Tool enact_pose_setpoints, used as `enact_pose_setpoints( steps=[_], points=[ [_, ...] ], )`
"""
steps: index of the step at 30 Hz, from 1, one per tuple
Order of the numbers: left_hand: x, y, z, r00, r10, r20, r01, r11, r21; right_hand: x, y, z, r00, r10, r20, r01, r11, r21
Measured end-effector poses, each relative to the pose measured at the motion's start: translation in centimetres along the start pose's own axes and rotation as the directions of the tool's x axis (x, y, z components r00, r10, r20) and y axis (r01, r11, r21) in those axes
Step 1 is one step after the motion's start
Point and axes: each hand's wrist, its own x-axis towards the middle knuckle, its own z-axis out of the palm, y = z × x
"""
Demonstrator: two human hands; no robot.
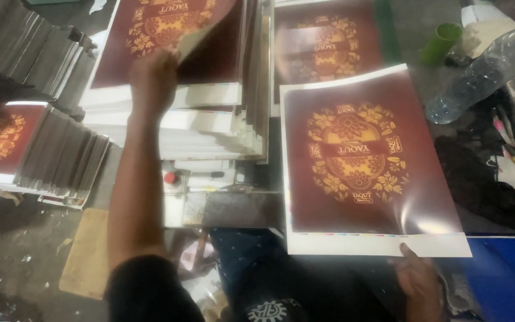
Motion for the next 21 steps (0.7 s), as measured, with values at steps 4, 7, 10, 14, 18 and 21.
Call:
enact_pose_setpoints(
  steps=[4, 7, 10, 14, 18, 21],
  points=[
    [-1.1, 4.6, -2.0, 0.9, 0.3, -0.316, -0.239, 0.946, 0.219, 0.3, 0.5, -0.3, 0.998, -0.053, 0.043, 0.053, 0.999, 0.008],
    [-3.9, 10.5, -3.0, 0.888, 0.337, -0.313, -0.309, 0.941, 0.138, -0.1, 0.3, 0.4, 0.998, -0.05, 0.046, 0.05, 0.999, 0.0],
    [-7.9, 14.8, -2.5, 0.931, 0.314, -0.184, -0.292, 0.947, 0.136, -0.3, 0.3, 1.4, 0.997, -0.049, 0.06, 0.048, 0.999, 0.016],
    [-9.9, 19.5, -4.5, 0.98, 0.201, -0.005, -0.201, 0.979, -0.014, 0.7, 2.3, -0.6, 0.999, -0.012, 0.044, 0.012, 1.0, 0.0],
    [-10.5, 21.3, -6.1, 0.96, 0.144, -0.239, -0.177, 0.977, -0.123, 0.5, 2.3, 0.6, 0.999, 0.034, -0.036, -0.037, 0.995, -0.088],
    [-10.9, 21.1, -5.5, 0.967, 0.072, -0.246, -0.119, 0.976, -0.183, 0.1, 2.0, 3.0, 0.993, 0.07, -0.094, -0.084, 0.985, -0.151]
  ],
)
